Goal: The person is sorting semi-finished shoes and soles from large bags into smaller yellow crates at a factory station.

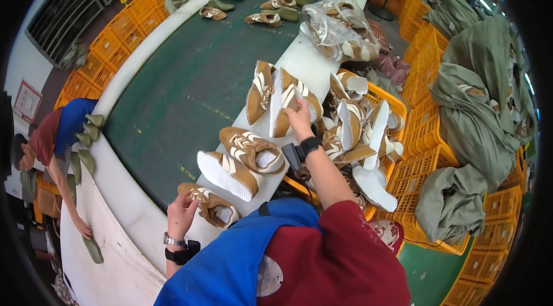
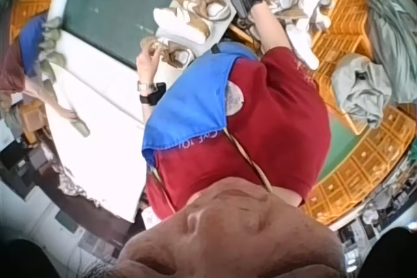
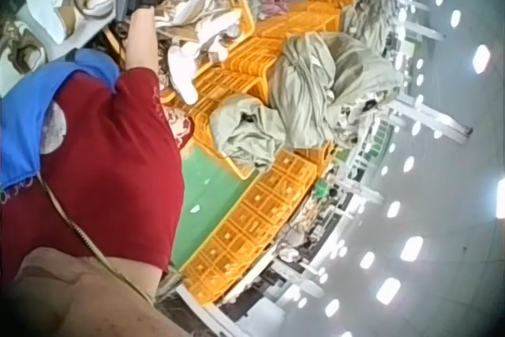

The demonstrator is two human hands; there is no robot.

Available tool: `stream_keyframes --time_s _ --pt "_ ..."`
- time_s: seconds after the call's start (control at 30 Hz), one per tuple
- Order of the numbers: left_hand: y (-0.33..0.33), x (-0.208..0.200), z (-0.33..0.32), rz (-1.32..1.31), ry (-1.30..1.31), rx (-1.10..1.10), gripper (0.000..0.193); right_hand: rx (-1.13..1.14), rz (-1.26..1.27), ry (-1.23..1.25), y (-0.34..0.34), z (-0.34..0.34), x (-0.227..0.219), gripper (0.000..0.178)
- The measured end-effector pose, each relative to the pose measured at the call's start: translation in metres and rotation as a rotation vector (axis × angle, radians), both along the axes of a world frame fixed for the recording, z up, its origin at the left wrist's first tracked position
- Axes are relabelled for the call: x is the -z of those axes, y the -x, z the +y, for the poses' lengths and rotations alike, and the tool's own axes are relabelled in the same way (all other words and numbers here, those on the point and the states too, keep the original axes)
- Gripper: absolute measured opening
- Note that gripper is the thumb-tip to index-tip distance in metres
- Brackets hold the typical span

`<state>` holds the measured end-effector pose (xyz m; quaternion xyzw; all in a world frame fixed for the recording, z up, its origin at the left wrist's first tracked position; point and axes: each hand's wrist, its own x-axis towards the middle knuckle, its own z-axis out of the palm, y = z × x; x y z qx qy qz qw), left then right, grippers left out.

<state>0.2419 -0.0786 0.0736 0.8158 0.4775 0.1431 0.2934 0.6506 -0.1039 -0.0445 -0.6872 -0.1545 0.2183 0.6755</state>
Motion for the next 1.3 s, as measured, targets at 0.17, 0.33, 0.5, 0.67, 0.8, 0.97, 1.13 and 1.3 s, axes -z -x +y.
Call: stream_keyframes --time_s 0.17,0.33,0.5,0.67,0.8,0.97,1.13,1.3 --pt "-0.031 -0.003 0.021 -0.126 -0.184 0.133 0.043 -0.14 -0.701 0.227 0.067 -0.036 -0.082 0.045" --pt "-0.098 0.007 0.038 -0.072 -0.48 0.424 0.064 -0.891 -1.398 0.259 0.13 -0.045 -0.089 0.018" --pt "-0.092 0.062 0.047 0.001 -0.178 0.585 0.053 -1.328 -1.049 0.163 0.128 -0.032 -0.11 0.018" --pt "-0.097 0.068 0.045 0.025 -0.136 0.561 0.053 -0.26 -0.746 0.535 0.035 0.072 -0.075 0.069" --pt "-0.1 0.073 0.047 -0.036 -0.064 0.592 0.054 -0.214 -0.356 0.438 0.005 0.119 0.013 0.087" --pt "-0.09 0.07 0.047 -0.158 0.061 0.556 0.056 -0.309 0.395 -0.146 0.014 0.079 -0.001 0.045" --pt "-0.098 0.039 0.069 -0.353 0.314 0.349 0.075 -0.887 0.632 -0.362 0.04 0.032 -0.081 0.064" --pt "-0.127 -0.017 0.063 -0.755 0.357 0.255 0.097 -1.066 0.558 -0.328 0.071 0.01 -0.128 0.071"
